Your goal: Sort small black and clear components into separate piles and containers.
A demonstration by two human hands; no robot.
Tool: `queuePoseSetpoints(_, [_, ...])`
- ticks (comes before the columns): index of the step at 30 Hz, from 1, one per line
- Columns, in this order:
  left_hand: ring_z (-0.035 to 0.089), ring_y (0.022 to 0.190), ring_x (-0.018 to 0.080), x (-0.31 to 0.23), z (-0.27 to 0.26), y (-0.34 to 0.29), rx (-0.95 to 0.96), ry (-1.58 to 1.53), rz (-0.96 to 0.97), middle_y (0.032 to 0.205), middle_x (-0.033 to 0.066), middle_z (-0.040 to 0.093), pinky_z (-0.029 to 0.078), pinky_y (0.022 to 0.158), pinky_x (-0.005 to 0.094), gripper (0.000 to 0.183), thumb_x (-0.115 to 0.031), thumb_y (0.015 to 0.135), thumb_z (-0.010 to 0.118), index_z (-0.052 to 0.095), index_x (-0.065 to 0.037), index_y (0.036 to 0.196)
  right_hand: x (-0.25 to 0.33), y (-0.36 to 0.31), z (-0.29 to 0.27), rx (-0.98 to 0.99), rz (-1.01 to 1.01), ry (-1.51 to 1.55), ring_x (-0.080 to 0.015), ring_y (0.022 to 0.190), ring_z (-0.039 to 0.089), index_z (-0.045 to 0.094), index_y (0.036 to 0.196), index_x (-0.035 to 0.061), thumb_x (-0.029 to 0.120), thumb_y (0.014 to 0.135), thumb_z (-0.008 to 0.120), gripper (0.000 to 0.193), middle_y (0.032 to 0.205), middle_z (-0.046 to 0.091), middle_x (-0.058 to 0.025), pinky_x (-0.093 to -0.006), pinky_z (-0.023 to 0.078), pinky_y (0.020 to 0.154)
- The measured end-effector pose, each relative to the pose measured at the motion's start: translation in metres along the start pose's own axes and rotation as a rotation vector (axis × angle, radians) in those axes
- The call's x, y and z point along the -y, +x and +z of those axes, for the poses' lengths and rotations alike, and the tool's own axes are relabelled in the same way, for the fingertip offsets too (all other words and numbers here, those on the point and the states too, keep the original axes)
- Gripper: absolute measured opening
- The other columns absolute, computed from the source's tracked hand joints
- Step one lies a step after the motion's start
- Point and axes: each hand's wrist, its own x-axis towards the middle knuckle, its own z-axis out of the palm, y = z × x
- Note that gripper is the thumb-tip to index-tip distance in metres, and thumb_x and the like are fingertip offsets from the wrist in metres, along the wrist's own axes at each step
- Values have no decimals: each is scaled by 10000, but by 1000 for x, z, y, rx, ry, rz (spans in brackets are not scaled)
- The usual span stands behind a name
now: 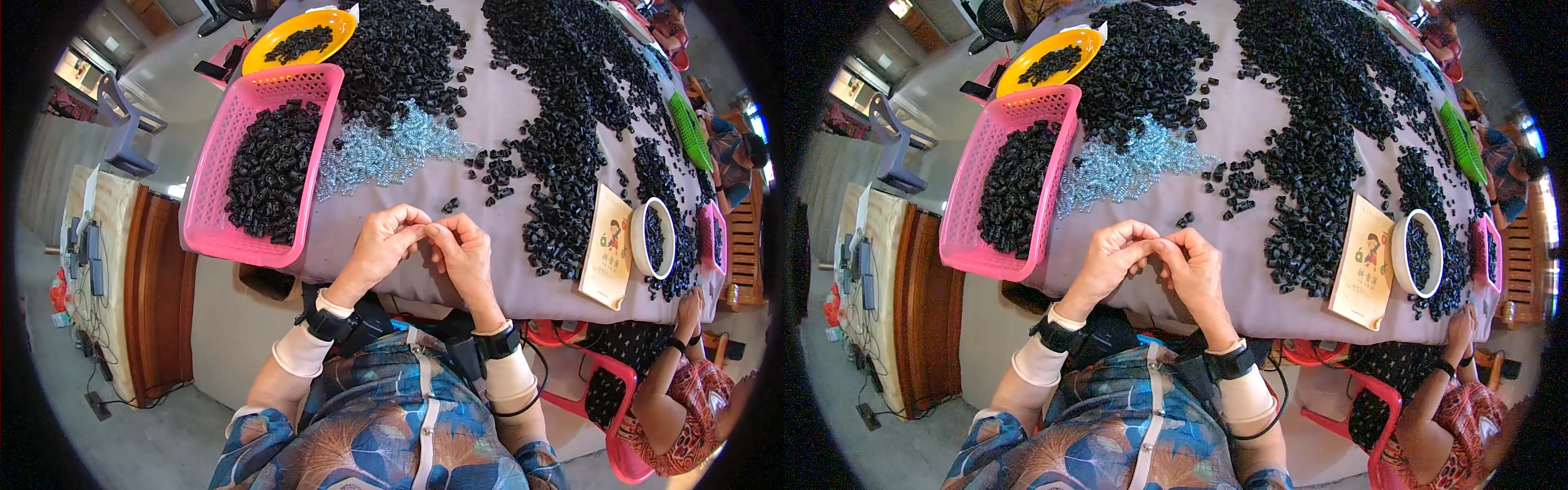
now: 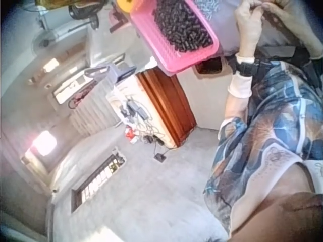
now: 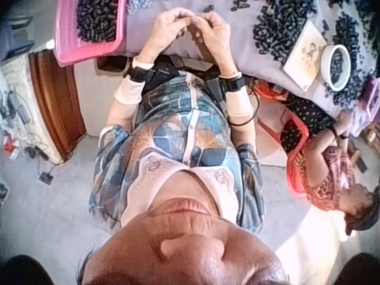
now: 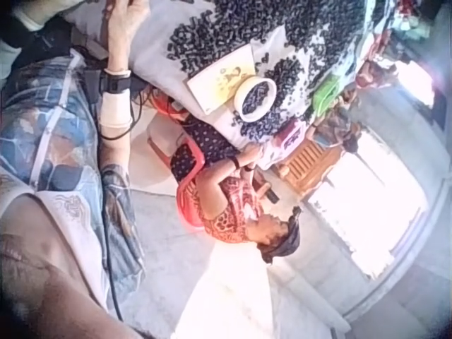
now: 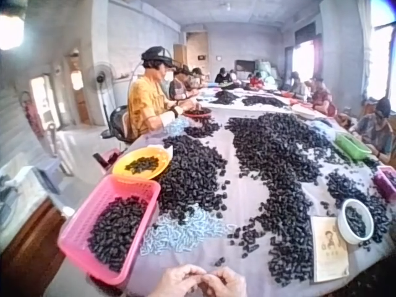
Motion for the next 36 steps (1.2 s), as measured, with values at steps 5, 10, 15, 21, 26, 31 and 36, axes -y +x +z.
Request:
queuePoseSetpoints(5, [452,509,14,-1,-2,3,46,-16,-46,646,-32,540,350,438,155,123,-143,880,576,587,-27,918,0,-2,1,-28,-43,-30,-40,481,485,590,810,11,134,859,602,133,587,555,0,-193,387,412])
queuePoseSetpoints(10, [456,507,18,4,-5,8,95,-85,-70,655,-21,541,355,437,157,126,-153,898,546,570,-31,924,-1,-3,0,11,-43,41,-41,491,482,579,878,10,93,865,581,84,629,565,-4,-190,390,424])
queuePoseSetpoints(15, [457,507,22,6,-7,18,-122,84,40,698,-13,549,359,443,160,57,-103,881,550,562,-53,905,-6,-6,-11,-38,-37,190,-46,503,476,565,921,10,41,855,571,73,655,552,-8,-189,397,442])
queuePoseSetpoints(21, [548,738,238,-22,12,32,-349,831,352,860,105,539,456,629,331,218,-30,743,610,557,-46,954,-7,0,-53,-319,-168,108,-50,503,477,547,893,17,22,853,560,43,656,534,-1,-188,391,459])
queuePoseSetpoints(26, [572,756,290,-13,63,61,-127,816,551,823,114,523,461,624,400,114,-106,773,609,601,-76,883,-13,-1,-56,-364,-214,172,-51,502,462,521,919,9,27,864,548,63,653,521,0,-183,386,455])
queuePoseSetpoints(31, [580,737,325,-6,93,81,-56,923,454,867,116,538,466,626,426,109,-142,774,615,603,-68,853,-12,-3,-54,-377,-199,159,-48,510,456,516,927,13,25,865,545,70,660,510,5,-186,379,464])
queuePoseSetpoints(36, [580,783,319,-3,95,86,-26,967,393,897,114,529,469,649,423,113,-136,774,613,601,-73,868,-13,-2,-55,-377,-209,133,-47,512,452,515,926,17,23,868,536,62,653,501,10,-187,377,468])
